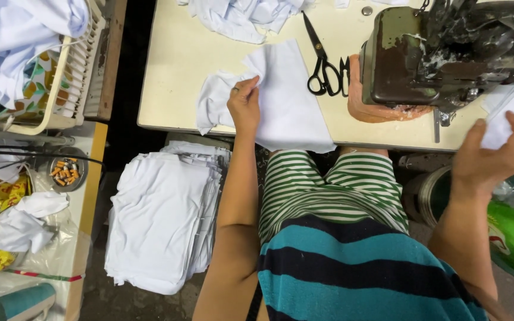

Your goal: A person is preparing fabric pieces by folding them and trimming them with scissors at a sewing workstation.

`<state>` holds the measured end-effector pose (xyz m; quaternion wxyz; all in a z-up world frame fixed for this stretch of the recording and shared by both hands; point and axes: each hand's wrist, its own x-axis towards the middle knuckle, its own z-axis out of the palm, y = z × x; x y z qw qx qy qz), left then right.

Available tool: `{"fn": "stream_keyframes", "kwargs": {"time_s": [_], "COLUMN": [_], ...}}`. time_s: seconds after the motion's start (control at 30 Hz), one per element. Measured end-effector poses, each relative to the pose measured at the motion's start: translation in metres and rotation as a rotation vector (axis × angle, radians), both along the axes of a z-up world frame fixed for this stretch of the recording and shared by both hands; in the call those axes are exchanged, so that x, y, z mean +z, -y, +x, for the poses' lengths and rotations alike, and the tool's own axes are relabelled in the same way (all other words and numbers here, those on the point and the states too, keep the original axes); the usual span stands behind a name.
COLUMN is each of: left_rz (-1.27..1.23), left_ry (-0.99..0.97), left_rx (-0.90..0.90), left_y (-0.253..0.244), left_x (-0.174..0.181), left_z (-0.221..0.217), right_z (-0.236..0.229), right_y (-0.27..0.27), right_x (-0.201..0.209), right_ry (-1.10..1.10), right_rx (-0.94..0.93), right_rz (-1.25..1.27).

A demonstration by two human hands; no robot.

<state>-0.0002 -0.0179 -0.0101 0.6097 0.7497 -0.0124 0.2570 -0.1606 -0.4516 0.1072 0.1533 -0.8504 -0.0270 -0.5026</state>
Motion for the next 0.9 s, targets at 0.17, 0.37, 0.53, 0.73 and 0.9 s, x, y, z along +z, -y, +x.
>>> {"fn": "stream_keyframes", "kwargs": {"time_s": [0.17, 0.37, 0.53, 0.73, 0.9], "left_rz": [0.179, 0.264, 0.399, 0.574, 0.682], "left_ry": [0.194, 0.293, 0.355, 0.325, 0.459], "left_rx": [-0.289, -0.702, -0.785, -0.627, -0.524], "left_y": [0.032, 0.060, 0.056, 0.045, 0.041], "left_x": [0.076, 0.172, 0.224, 0.239, 0.243], "left_z": [-0.046, -0.118, -0.151, -0.175, -0.186], "right_z": [0.015, 0.052, 0.064, 0.032, 0.013], "right_y": [-0.066, -0.106, -0.120, -0.120, -0.113], "right_x": [0.047, 0.114, 0.143, 0.166, 0.179], "right_ry": [-0.032, -0.610, -1.185, -0.864, -0.725], "right_rx": [0.425, 0.923, 1.420, 1.362, 1.188], "right_rz": [0.043, 0.142, 0.414, 0.172, -0.072]}}
